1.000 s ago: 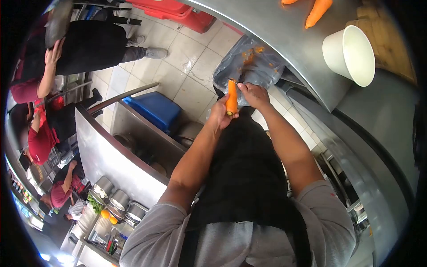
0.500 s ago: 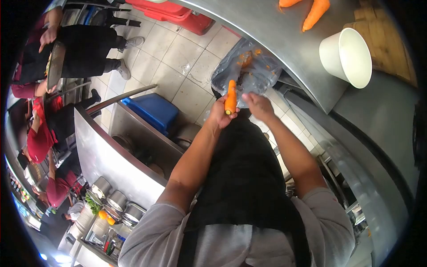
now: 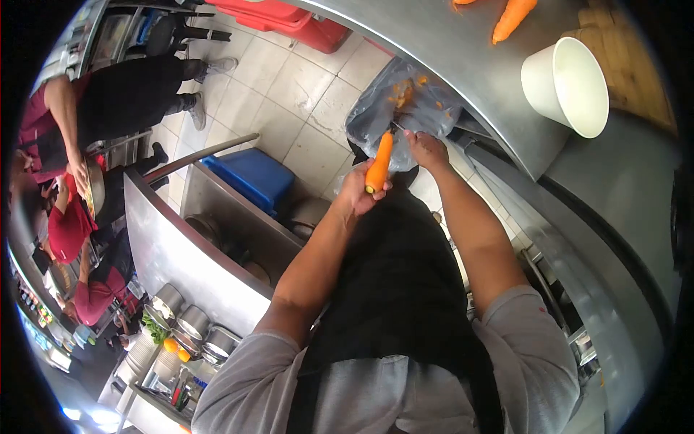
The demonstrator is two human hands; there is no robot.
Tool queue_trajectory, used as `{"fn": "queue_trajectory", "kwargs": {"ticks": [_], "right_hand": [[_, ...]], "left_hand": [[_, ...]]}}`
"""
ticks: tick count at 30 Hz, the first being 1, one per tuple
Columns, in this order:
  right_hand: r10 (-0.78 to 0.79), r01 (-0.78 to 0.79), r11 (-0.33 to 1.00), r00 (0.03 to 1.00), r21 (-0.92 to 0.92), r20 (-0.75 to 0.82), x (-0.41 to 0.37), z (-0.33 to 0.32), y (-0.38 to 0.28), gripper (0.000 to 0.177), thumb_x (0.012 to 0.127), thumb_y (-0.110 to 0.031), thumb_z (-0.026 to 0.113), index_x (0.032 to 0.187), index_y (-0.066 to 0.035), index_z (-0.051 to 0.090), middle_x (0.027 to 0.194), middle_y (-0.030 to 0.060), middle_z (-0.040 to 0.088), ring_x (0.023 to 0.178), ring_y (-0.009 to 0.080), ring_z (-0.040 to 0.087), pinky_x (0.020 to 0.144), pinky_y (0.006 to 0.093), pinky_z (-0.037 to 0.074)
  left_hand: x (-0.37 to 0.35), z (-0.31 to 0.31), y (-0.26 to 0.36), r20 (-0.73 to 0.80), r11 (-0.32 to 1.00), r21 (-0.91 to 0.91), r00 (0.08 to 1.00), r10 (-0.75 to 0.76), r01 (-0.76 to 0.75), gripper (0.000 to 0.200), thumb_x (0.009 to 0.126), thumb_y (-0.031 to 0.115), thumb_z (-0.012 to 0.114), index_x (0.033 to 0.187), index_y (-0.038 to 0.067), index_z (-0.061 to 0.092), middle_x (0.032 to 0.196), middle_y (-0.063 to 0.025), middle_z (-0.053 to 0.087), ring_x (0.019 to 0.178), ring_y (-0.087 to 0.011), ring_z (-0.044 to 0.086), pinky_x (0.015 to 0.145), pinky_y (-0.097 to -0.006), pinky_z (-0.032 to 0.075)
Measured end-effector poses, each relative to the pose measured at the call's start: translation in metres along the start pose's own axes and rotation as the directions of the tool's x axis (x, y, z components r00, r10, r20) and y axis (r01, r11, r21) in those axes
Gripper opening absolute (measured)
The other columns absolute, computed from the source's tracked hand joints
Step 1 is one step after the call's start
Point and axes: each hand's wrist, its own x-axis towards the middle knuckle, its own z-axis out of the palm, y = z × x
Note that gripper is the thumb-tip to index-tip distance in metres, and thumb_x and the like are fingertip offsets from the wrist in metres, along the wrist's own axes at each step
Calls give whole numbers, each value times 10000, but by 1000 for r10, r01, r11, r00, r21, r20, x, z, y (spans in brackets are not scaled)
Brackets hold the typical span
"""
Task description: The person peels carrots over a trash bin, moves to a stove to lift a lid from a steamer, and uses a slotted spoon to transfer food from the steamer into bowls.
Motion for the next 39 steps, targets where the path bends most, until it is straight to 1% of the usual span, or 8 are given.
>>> {"fn": "queue_trajectory", "kwargs": {"ticks": [4, 8, 12, 20, 22, 28, 33, 39], "right_hand": [[-65, 75, 991, 994, 114, -91, -37, -8, -14, 588, 970, -543, 331, 991, -38, 631, 939, 225, 668, 921, 424, 626, 832, 505, 468], [-307, 295, 940, 950, 170, 49, -108, -23, -46, 503, 955, -511, 421, 931, -46, 611, 864, 213, 666, 859, 415, 635, 771, 496, 483], [-359, 350, 913, 933, 209, 7, -109, -16, -48, 470, 961, -483, 429, 912, -50, 606, 859, 210, 664, 841, 416, 633, 747, 497, 480], [-54, 53, 998, 997, 15, 48, -8, 10, -4, 623, 976, -539, 301, 1018, -15, 636, 1042, 237, 652, 1015, 423, 597, 897, 488, 443], [-5, 6, 998, 1000, 65, -22, -9, 9, -9, 628, 972, -545, 302, 1020, -16, 636, 1042, 236, 652, 1007, 427, 599, 891, 494, 445], [-394, 369, 881, 918, 296, 30, -111, -10, -53, 477, 958, -496, 431, 923, -55, 612, 877, 205, 667, 860, 414, 631, 769, 481, 482], [-386, 376, 918, 921, 125, 61, -89, -8, -47, 512, 964, -507, 402, 923, -44, 617, 898, 209, 667, 872, 411, 630, 775, 488, 478], [-140, 141, 988, 990, -61, 19, -3, 6, -15, 570, 967, -521, 351, 983, -35, 647, 955, 219, 667, 942, 402, 626, 826, 486, 476]], "left_hand": [[-2, 18, 10, -197, 998, 58, 980, 39, -28, 362, 1016, 365, 361, 1127, 48, 496, 920, -113, 602, 677, -216, 575, 491, -287, 447], [16, -6, 12, -124, 999, 42, 992, 28, -23, 379, 1018, 367, 357, 1151, 42, 498, 946, -115, 611, 708, -212, 591, 534, -308, 471], [14, -4, 10, -68, 999, -18, 997, 41, -43, 392, 1023, 363, 341, 1159, 31, 500, 920, -106, 595, 710, -201, 574, 509, -304, 449], [-4, -7, -6, 77, 998, -44, 997, -31, 34, 366, 1026, 350, 346, 1170, 52, 501, 911, -102, 582, 682, -200, 548, 513, -288, 450], [-7, -2, -5, -3, 1000, -6, 1000, 7, -7, 367, 1025, 354, 353, 1175, 54, 502, 917, -103, 585, 689, -202, 557, 535, -296, 468], [8, -4, 6, -142, 997, -10, 987, 71, -73, 384, 1024, 379, 358, 1181, 58, 500, 934, -104, 591, 723, -214, 580, 588, -330, 502], [2, -8, 2, -63, 996, -28, 994, 86, -88, 387, 1028, 378, 334, 1163, 52, 490, 926, -105, 587, 724, -220, 575, 552, -340, 480], [-1, -10, -9, -99, 988, 150, 994, 48, -32, 364, 1034, 356, 302, 1125, 55, 486, 896, -98, 578, 705, -209, 564, 521, -329, 457]]}}
